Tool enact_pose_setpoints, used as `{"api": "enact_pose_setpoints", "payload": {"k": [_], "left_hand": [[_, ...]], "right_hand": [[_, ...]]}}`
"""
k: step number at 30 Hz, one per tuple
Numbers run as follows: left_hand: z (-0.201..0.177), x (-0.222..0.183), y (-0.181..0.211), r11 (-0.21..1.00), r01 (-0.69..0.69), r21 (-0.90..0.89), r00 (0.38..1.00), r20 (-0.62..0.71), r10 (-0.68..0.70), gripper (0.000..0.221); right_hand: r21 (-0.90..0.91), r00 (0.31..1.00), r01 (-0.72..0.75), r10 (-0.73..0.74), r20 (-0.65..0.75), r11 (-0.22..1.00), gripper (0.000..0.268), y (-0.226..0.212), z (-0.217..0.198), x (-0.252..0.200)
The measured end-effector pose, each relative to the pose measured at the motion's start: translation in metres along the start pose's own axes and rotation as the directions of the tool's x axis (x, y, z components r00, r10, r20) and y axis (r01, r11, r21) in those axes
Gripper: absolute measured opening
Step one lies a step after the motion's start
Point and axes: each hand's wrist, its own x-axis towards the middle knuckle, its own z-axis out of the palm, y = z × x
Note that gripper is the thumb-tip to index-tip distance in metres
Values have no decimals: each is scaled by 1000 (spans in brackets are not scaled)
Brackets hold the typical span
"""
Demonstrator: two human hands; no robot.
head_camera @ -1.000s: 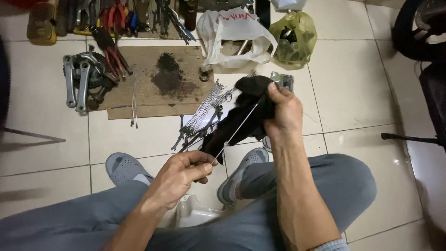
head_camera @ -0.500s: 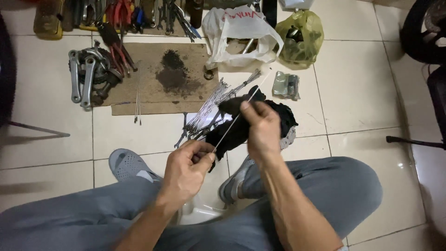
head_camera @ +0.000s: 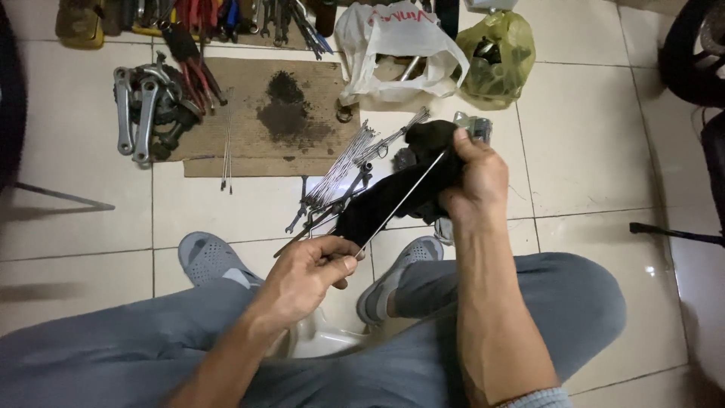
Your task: Cleaning bicycle spokes and a crankset using a cloth and a wire brush on the floor of a repair area.
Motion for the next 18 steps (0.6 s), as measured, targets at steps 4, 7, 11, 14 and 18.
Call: {"api": "enact_pose_setpoints", "payload": {"k": [4,7,11,14,18], "left_hand": [[-4,3,-13,987,60,-147,997,54,-52,25],[-6,7,-19,980,96,-174,995,32,-92,26],[0,15,-10,985,93,-146,994,-35,-99,30],[2,17,-11,991,126,40,992,-26,-125,25],[8,27,-16,997,-71,39,997,-7,71,20]], "right_hand": [[217,991,-132,132,17,967,14,7,-11,15],[299,985,-174,168,46,938,14,-1,-9,11],[332,921,-306,190,339,892,21,-9,-28,26],[373,819,-436,190,541,819,32,-4,-53,48],[240,802,-287,95,590,927,44,-9,-41,43]]}}
